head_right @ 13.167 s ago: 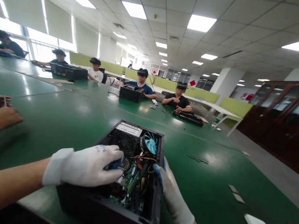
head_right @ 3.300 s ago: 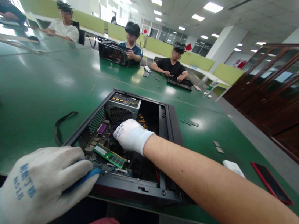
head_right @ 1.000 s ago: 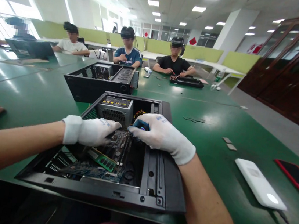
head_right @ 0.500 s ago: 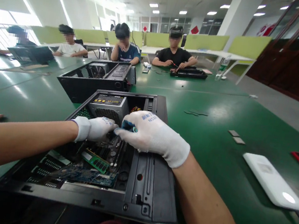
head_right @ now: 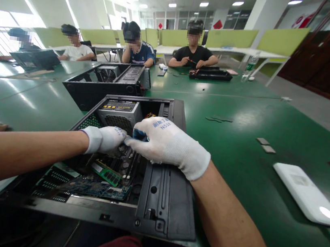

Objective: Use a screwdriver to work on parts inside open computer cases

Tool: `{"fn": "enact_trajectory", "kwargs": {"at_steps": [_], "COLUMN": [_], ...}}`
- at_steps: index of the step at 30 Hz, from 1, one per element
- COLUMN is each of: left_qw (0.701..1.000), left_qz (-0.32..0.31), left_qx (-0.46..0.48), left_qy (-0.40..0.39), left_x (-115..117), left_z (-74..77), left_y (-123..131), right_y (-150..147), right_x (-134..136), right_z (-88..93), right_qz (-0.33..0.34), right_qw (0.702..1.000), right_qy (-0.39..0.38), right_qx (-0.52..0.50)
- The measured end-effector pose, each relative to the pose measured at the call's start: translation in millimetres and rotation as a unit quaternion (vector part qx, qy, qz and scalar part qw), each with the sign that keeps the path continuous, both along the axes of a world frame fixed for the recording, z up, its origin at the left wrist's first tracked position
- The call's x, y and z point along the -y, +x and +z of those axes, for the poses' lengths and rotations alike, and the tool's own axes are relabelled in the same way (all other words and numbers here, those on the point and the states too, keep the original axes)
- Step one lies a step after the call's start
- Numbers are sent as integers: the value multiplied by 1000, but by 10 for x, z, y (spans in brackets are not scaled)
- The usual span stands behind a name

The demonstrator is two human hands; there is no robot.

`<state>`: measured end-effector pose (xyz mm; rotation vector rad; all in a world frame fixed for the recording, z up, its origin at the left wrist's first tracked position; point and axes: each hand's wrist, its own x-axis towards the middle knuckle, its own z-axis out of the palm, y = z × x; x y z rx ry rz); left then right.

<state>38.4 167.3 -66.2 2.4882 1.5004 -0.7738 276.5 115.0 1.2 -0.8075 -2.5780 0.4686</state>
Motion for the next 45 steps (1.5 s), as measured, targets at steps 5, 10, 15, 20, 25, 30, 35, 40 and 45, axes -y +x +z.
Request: {"fn": "enact_trajectory", "kwargs": {"at_steps": [5, 10, 15, 20, 25, 30, 35, 40, 45], "left_qw": [1000, 1000, 1000, 1000, 1000, 999, 999, 999, 999], "left_qz": [10, -6, -11, -13, -20, -24, -20, -16, -8], "left_qx": [-16, -25, -24, -21, -16, -21, -26, -30, -34], "left_qy": [-2, 1, 6, 13, 12, 11, 14, 18, 18], "left_x": [-48, -38, -30, -40, -52, -73, -83, -57, -34], "left_z": [-44, 15, 66, 50, 25, 16, -7, 18, 75], "left_y": [-12, -42, -73, -87, -84, -79, -92, -69, -28], "right_y": [-5, -3, -10, -13, -6, -4, -16, -8, 1], "right_x": [13, 22, 17, 15, 7, 2, 13, 7, 1], "right_z": [15, 31, 25, 14, 6, 5, 18, 6, -3], "right_qz": [-2, -5, -1, 1, 2, 1, 0, 2, 3], "right_qw": [1000, 1000, 1000, 1000, 1000, 1000, 1000, 1000, 1000], "right_qy": [4, 9, 4, 5, 8, 15, 16, 22, 26], "right_qx": [2, 10, 6, 5, 4, 8, 14, 9, 8]}}
